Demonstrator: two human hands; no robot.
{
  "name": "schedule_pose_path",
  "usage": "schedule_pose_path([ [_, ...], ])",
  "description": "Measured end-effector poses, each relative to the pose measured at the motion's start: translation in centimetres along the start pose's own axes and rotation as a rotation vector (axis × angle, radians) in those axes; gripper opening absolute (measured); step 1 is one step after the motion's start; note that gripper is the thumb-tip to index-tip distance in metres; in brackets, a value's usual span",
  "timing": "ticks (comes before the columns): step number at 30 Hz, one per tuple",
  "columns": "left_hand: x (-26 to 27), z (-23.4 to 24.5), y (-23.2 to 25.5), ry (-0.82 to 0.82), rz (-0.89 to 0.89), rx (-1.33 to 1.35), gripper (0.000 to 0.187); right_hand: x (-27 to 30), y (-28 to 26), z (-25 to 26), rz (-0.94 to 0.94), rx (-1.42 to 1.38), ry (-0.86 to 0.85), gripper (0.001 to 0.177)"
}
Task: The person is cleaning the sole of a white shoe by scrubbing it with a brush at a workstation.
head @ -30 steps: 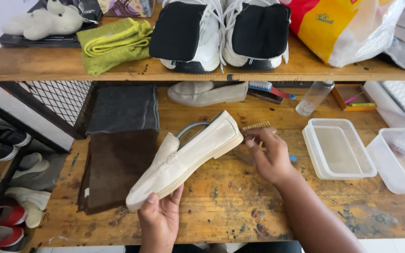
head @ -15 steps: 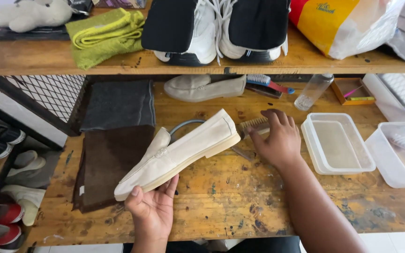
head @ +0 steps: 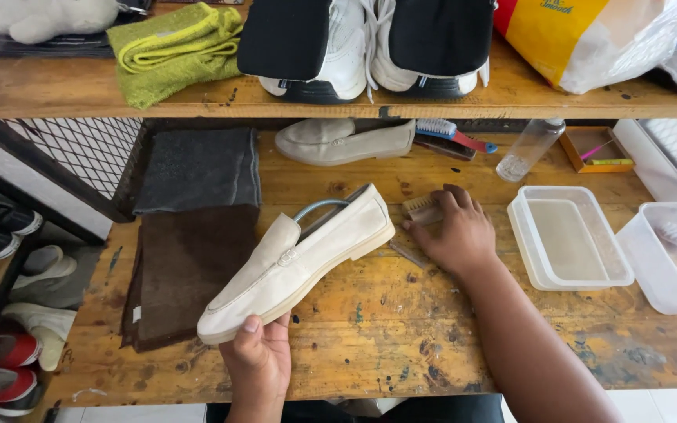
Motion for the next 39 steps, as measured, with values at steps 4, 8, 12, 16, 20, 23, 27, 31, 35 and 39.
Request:
schedule_pose_path([
  [4, -0.8, 0.0, 0.4, -0.054, -0.003, 0.024, 0.08, 0.2, -0.5, 0.3, 0.019, 0.013, -0.014, 0.071],
  [8, -2.3, -1.1, 1.0, 0.072, 0.149, -0.035, 0.071, 0.5, -0.8, 0.8, 0.059, 0.045, 0.042, 0.067],
  [12, -3.6, -2.5, 2.1, 0.138, 0.26, -0.213, 0.066, 1.7, -1.3, 2.2, 0.144, 0.016, 0.311, 0.06],
  [16, -5.1, -3.2, 1.6, 0.09, 0.327, -0.285, 0.093, 2.6, -0.7, 1.5, 0.251, 0.025, 0.606, 0.042],
  [20, -6.1, -4.7, 0.8, 0.126, 0.465, -0.478, 0.095, 2.5, -0.1, 0.9, 0.329, -0.082, 0.644, 0.029],
  [23, -7.0, -5.6, -0.3, 0.131, 0.479, -0.63, 0.096, 2.5, -0.6, 1.2, 0.44, -0.419, 0.537, 0.016],
  [27, -7.2, -7.9, -0.4, -0.001, 0.484, -0.786, 0.096, 5.0, -5.0, 2.0, 0.617, -1.0, 0.029, 0.026],
  [31, -12.1, -3.5, -5.6, -0.042, 0.503, -0.799, 0.102, 6.1, -7.4, 1.0, 0.671, -1.086, -0.128, 0.022],
  [35, -11.2, -5.8, -5.2, -0.082, 0.497, -0.864, 0.097, 6.3, -7.2, -0.2, 0.563, -1.11, -0.202, 0.023],
  [39, -7.9, -10.4, -2.6, -0.131, 0.483, -0.942, 0.104, 6.6, -7.2, 0.4, 0.417, -1.15, -0.223, 0.025],
])
Point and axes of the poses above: each hand's wrist, its own x-axis away from the middle knuckle, its own z-axis out of the back of the hand, y = z × x, the point moved 7 cm from there along -x, towards the middle knuckle, and after that the axes turned 8 degrees about x, right-handed, at the moved point
